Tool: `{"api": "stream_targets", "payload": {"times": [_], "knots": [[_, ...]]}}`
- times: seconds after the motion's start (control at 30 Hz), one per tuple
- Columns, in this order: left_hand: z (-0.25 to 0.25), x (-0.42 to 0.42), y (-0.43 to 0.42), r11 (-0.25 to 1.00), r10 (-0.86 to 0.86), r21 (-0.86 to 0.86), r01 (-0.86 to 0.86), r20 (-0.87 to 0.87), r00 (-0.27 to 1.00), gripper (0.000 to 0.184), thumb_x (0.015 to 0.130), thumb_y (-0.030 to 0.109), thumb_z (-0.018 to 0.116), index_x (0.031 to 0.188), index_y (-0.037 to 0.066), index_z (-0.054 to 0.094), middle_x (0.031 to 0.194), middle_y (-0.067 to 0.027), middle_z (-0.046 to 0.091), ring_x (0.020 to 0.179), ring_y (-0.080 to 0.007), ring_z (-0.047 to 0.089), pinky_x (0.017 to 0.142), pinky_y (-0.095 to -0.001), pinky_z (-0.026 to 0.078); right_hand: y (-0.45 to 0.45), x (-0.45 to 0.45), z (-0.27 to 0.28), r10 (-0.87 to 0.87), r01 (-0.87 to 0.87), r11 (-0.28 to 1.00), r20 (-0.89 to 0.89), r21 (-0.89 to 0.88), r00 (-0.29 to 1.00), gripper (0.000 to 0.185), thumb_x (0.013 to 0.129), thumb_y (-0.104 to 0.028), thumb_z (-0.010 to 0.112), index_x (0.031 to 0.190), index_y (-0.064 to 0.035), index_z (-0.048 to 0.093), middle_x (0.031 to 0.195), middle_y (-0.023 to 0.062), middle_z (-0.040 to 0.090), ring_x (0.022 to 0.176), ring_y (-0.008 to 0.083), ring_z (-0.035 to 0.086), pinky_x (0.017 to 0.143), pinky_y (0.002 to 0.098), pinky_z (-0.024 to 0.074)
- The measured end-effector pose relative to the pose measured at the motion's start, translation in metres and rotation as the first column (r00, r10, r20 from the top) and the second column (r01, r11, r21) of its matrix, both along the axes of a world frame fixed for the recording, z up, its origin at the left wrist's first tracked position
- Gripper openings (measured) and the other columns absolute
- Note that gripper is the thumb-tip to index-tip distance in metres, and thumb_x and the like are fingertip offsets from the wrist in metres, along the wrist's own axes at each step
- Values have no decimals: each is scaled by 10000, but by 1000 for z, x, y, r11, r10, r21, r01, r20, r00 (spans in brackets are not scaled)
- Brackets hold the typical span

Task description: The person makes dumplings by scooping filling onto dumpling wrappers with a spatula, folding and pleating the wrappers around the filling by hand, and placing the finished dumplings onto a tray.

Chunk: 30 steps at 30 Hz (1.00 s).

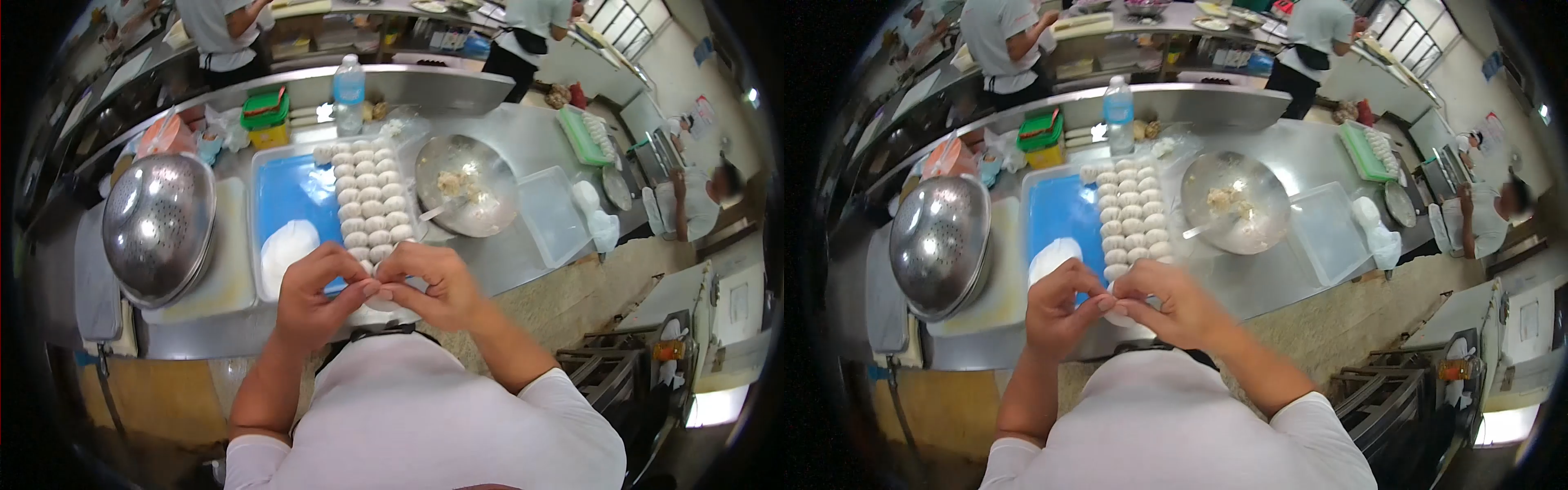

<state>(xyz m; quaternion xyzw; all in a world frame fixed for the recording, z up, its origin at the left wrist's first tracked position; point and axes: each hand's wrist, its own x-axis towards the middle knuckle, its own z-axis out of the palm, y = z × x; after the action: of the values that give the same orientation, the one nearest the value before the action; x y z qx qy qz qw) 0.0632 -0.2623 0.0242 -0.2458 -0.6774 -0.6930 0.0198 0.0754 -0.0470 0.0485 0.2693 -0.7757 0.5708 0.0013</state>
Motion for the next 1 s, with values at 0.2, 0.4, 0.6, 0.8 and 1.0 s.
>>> {"api": "stream_targets", "payload": {"times": [0.2, 0.4, 0.6, 0.8, 1.0], "knots": [[-10, -5, -3, 895, -401, 399, 200, 524, 751, 265, 995, 227, 655, 1156, 20, 623, 972, -47, 664, 901, -152, 617, 780, -296, 511, 5, -17, -12, 101, -103, 995, -147, -6, 984, 166, 831, -68, 758, 990, -51, 713, 842, 67, 606, 766, 186, 567, 694, 321, 449], [-55, -19, -5, 764, -597, 634, 121, 623, 506, 293, 1021, 198, 600, 1258, 26, 610, 1071, -73, 684, 850, -148, 666, 736, -315, 567, 4, -22, -22, 69, -62, 991, -57, 115, 996, 209, 811, -40, 781, 990, -13, 677, 796, 14, 576, 701, 112, 524, 641, 250, 417], [-47, -27, -9, 826, -441, 561, 56, 581, 685, 310, 979, 93, 655, 1276, 8, 628, 1091, -57, 677, 966, -144, 675, 823, -303, 600, -6, -20, -31, 52, 95, 941, 416, -324, 908, 231, 942, -92, 701, 1138, -30, 593, 800, -53, 543, 718, 30, 473, 630, 220, 405], [-49, -29, 0, 904, -302, 424, 57, 538, 787, 383, 936, 46, 696, 1307, -3, 614, 1074, -61, 662, 995, -130, 655, 876, -340, 614, -18, -28, -53, -174, 179, 984, 277, 7, 945, 263, 1057, -244, 554, 915, -24, 535, 740, 4, 522, 686, 84, 438, 603, 275, 405], [-38, -29, 6, 926, -244, 372, 64, 460, 854, 419, 863, 14, 772, 1264, 9, 647, 1094, -56, 687, 952, -103, 646, 846, -271, 569, -26, -37, -69, -265, 277, 955, 119, -105, 957, 310, 1063, -226, 536, 826, -29, 499, 698, 10, 464, 667, 85, 403, 581, 284, 385]]}}
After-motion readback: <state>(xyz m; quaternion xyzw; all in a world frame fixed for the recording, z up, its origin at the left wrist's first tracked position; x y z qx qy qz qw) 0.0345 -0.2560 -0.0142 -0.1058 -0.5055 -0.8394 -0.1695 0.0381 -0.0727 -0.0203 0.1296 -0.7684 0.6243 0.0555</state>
